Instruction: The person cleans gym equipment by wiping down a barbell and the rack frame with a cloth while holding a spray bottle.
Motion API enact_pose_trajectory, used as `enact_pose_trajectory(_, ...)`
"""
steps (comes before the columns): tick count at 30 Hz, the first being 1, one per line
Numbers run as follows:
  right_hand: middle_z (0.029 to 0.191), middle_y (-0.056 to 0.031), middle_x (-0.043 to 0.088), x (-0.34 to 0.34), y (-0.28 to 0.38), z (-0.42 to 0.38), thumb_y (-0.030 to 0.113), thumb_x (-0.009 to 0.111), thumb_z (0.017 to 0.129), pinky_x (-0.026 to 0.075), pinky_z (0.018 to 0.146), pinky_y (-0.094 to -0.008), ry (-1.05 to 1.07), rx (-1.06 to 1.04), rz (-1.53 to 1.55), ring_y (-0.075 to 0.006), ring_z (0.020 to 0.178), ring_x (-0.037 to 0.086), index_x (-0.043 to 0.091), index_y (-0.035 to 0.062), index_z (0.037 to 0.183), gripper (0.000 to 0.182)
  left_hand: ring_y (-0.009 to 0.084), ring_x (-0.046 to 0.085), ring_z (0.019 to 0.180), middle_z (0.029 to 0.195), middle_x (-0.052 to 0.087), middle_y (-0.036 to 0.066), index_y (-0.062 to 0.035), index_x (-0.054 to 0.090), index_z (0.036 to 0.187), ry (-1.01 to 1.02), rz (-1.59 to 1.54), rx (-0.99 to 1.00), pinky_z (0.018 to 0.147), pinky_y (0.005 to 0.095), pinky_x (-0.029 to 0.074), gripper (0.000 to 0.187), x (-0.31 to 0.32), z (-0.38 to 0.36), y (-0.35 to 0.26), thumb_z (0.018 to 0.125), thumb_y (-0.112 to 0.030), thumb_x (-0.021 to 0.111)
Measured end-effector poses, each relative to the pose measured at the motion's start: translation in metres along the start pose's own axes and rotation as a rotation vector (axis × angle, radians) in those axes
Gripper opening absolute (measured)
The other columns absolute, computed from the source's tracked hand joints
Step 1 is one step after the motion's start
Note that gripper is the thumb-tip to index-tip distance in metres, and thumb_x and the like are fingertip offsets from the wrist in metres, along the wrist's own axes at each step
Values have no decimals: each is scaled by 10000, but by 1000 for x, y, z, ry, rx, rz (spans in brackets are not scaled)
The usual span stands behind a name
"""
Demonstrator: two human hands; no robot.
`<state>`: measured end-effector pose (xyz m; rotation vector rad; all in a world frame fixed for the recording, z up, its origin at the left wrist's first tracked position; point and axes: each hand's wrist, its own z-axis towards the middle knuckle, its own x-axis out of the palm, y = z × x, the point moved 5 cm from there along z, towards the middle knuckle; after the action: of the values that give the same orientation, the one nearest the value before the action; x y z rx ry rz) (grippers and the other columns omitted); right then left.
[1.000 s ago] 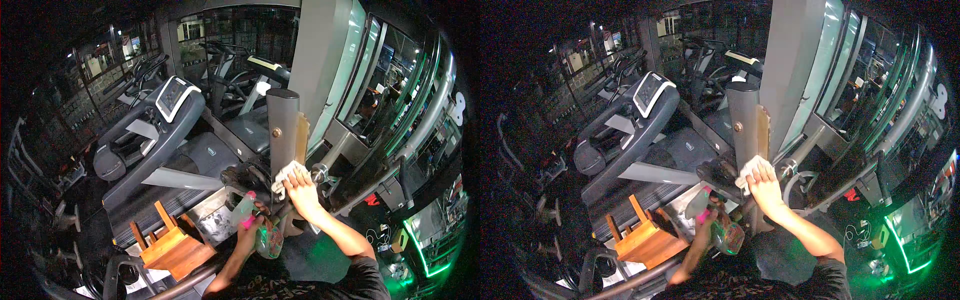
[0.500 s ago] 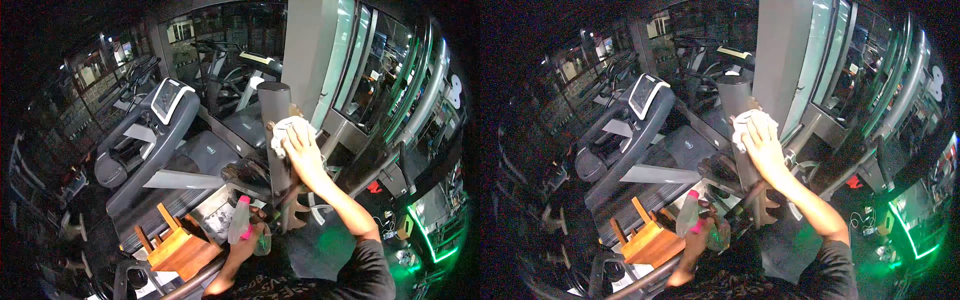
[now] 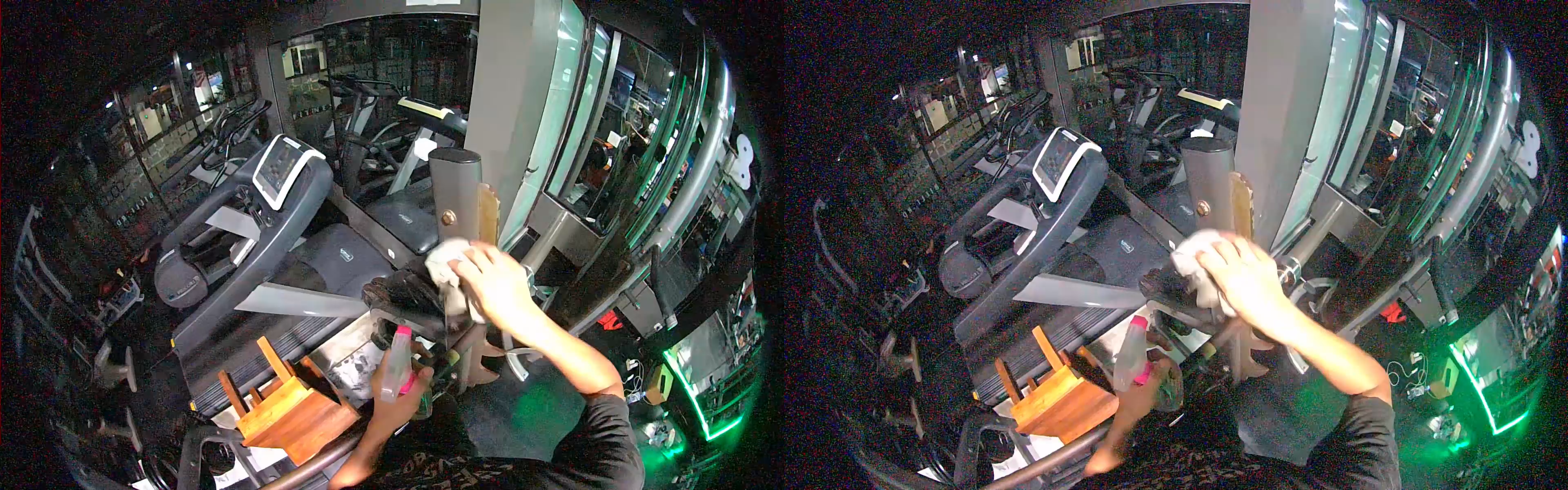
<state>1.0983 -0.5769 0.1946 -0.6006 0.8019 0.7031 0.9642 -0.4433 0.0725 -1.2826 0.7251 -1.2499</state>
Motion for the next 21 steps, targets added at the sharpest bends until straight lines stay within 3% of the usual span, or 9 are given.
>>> enact_pose_trajectory(2, 1120, -72, 599, 1, 3, 16, 165, 563, 765, 398, 991, -428, -147, -218, -75, -239, 1152, 517, 596, 141, 1044, 282, 79, 570, 658, 857, 616, 39, -41, 555, 1077, 27, 156, 55, 601, 247, 471, 307, 1, 1, -4, 800, -54, 686)
enact_pose_trajectory(5, 1177, -80, 579, 80, -26, 15, 164, 566, 767, 393, 1006, -422, -61, -299, -173, -238, 1170, 507, 608, 130, 1028, 266, 75, 555, 647, 849, 616, 39, -40, 568, 1061, 61, 273, 131, 600, 250, 463, 294, 8, 2, -18, 792, -48, 687)
enact_pose_trajectory(7, 1169, -78, 589, 118, -30, 16, 177, 554, 780, 378, 1024, -424, -176, -283, -224, -235, 1176, 507, 614, 109, 988, 227, 74, 548, 648, 848, 616, 38, -39, 572, 1055, 68, 238, 146, 600, 252, 460, 287, 10, 2, -25, 792, -47, 687)
enact_pose_trajectory(10, 1091, -111, 601, 164, -32, 33, 181, 528, 801, 383, 997, -419, -36, -344, -441, -259, 1095, 525, 641, 34, 930, 226, 72, 546, 672, 828, 617, 26, -38, 570, 1061, 55, 268, 162, 608, 250, 457, 300, 12, 0, -27, 790, -54, 697)
enact_pose_trajectory(15, 1054, -121, 633, 153, -10, 69, 170, 530, 802, 327, 1057, -475, 156, -397, -604, -321, 1081, 533, 695, 68, 921, 227, 63, 537, 654, 760, 596, 7, -46, 569, 1059, 40, 187, 143, 599, 246, 451, 290, 12, 3, -21, 803, -73, 702)
enact_pose_trajectory(17, 1048, -138, 644, 164, -12, 85, 156, 533, 808, 302, 1071, -478, 340, -287, -786, -335, 1079, 546, 705, 78, 937, 229, 61, 529, 645, 756, 588, 1, -48, 567, 1065, 15, 223, 157, 594, 246, 448, 293, 11, 3, -26, 806, -76, 701)
enact_pose_trajectory(18, 952, -94, 684, 158, -8, 91, 160, 565, 790, 412, 970, -444, 330, -249, -769, -284, 954, 616, 720, 96, 902, 203, 60, 522, 636, 753, 579, -5, -49, 565, 1071, -4, 252, 166, 589, 246, 445, 297, 10, 2, -29, 808, -78, 700)
enact_pose_trajectory(19, 952, -94, 684, 158, -4, 91, 160, 565, 790, 412, 970, -444, 327, -250, -765, -284, 954, 616, 720, 96, 902, 203, 60, 522, 636, 753, 579, -5, -49, 565, 1071, -7, 256, 166, 589, 246, 445, 297, 7, 1, -25, 808, -78, 700)
enact_pose_trajectory(21, 887, -60, 686, 177, -3, 74, 216, 548, 817, 431, 881, -457, 676, -164, -600, -229, 906, 608, 724, 149, 816, 188, 55, 508, 630, 744, 566, -17, -53, 562, 1085, -31, 330, 130, 579, 239, 435, 306, 0, 1, -9, 813, -81, 698)
